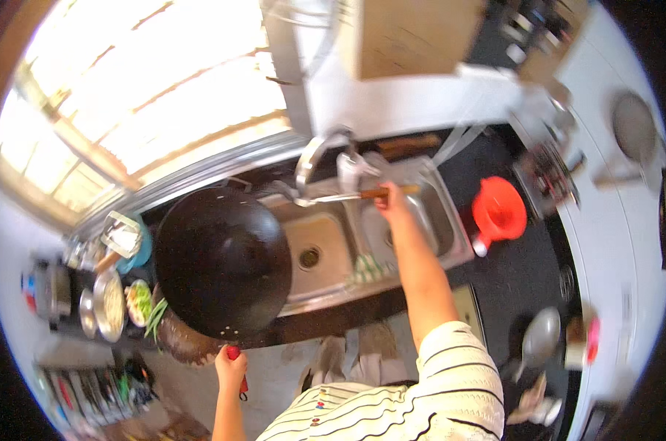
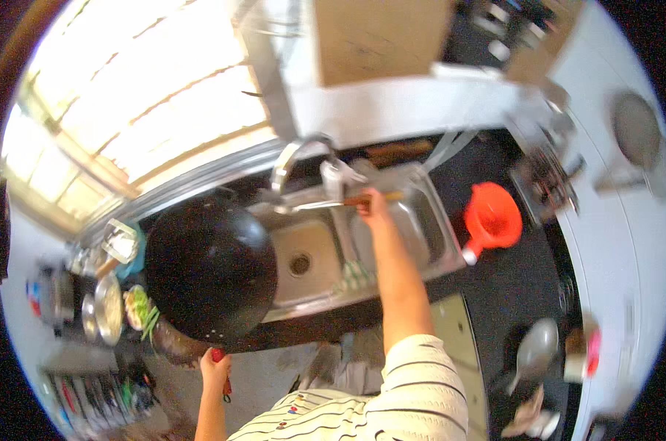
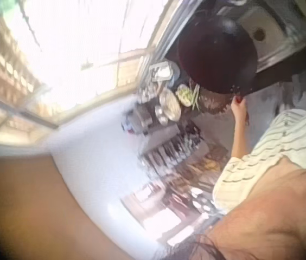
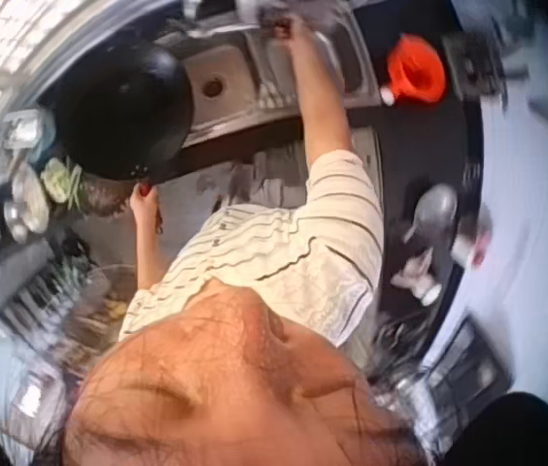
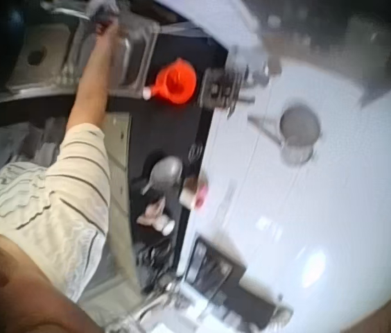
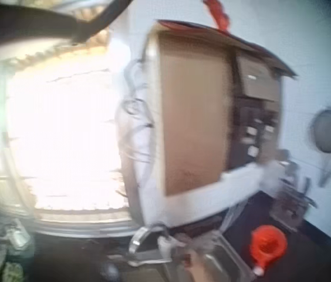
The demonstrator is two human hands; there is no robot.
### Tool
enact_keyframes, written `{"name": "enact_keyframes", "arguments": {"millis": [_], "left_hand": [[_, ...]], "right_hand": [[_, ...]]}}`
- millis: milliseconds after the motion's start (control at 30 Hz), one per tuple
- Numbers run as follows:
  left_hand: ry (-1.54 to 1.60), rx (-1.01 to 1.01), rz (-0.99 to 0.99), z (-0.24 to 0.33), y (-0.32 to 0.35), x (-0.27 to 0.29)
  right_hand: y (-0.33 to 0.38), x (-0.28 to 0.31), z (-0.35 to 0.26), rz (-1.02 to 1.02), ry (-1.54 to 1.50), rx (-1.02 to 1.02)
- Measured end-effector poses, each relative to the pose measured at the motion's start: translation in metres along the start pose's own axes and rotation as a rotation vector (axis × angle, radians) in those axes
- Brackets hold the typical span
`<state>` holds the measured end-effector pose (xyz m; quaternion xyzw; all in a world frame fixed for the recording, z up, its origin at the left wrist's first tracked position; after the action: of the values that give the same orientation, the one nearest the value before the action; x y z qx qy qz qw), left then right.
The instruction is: The person washes a wok with a sponge and water at the sink, then places it on the stove. They add pieces of meat from a bowl into the wok using a spatula and stir the contents. The person also rinses the bowl with water from the tap.
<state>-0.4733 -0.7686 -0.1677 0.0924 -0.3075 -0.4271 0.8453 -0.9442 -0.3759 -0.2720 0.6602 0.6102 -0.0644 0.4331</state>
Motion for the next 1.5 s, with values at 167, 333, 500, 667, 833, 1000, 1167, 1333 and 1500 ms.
{"name": "enact_keyframes", "arguments": {"millis": [167,333,500,667,833,1000,1167,1333,1500], "left_hand": [[-0.104,0.005,-0.217,-0.009,-0.003,0.022],[-0.168,0.113,-0.437,-0.021,0.035,0.029],[-0.299,-0.256,-0.844,0.008,0.113,-0.026],[-0.65,-0.291,-0.994,-0.012,0.207,-0.101],[-0.728,-0.29,-1.319,-0.039,0.358,-0.185],[-0.924,-0.428,-1.638,-0.074,0.511,-0.257],[-1.076,-0.472,-1.999,-0.118,0.645,-0.33],[-1.127,-0.179,-2.23,-0.163,0.764,-0.396],[-1.197,-0.216,-2.334,-0.191,0.877,-0.473]], "right_hand": [[0.164,0.061,0.033,0.058,-0.223,0.075],[0.355,0.098,0.045,0.079,-0.293,0.241],[0.531,0.147,0.035,0.165,-0.148,0.578],[0.706,0.22,0.046,0.333,-0.017,0.889],[0.897,0.301,0.091,0.643,-0.005,1.089],[1.051,0.366,0.134,1.0,-0.075,1.216],[1.157,0.419,0.158,1.286,-0.068,1.367],[1.227,0.473,0.161,1.589,-0.103,1.382],[1.276,0.524,0.137,1.755,-0.05,1.352]]}}
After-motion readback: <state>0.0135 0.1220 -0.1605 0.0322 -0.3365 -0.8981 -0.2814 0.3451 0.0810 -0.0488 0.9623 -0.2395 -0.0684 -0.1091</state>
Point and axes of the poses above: each hand's wrist, its own y-axis away from the middle knuckle, its own x-axis out of the back of the hand, z = x × y, the point moved 4 cm from there along -y, towards the middle knuckle, and after that the axes turned 1 degree about z, right-handed, at the moved point
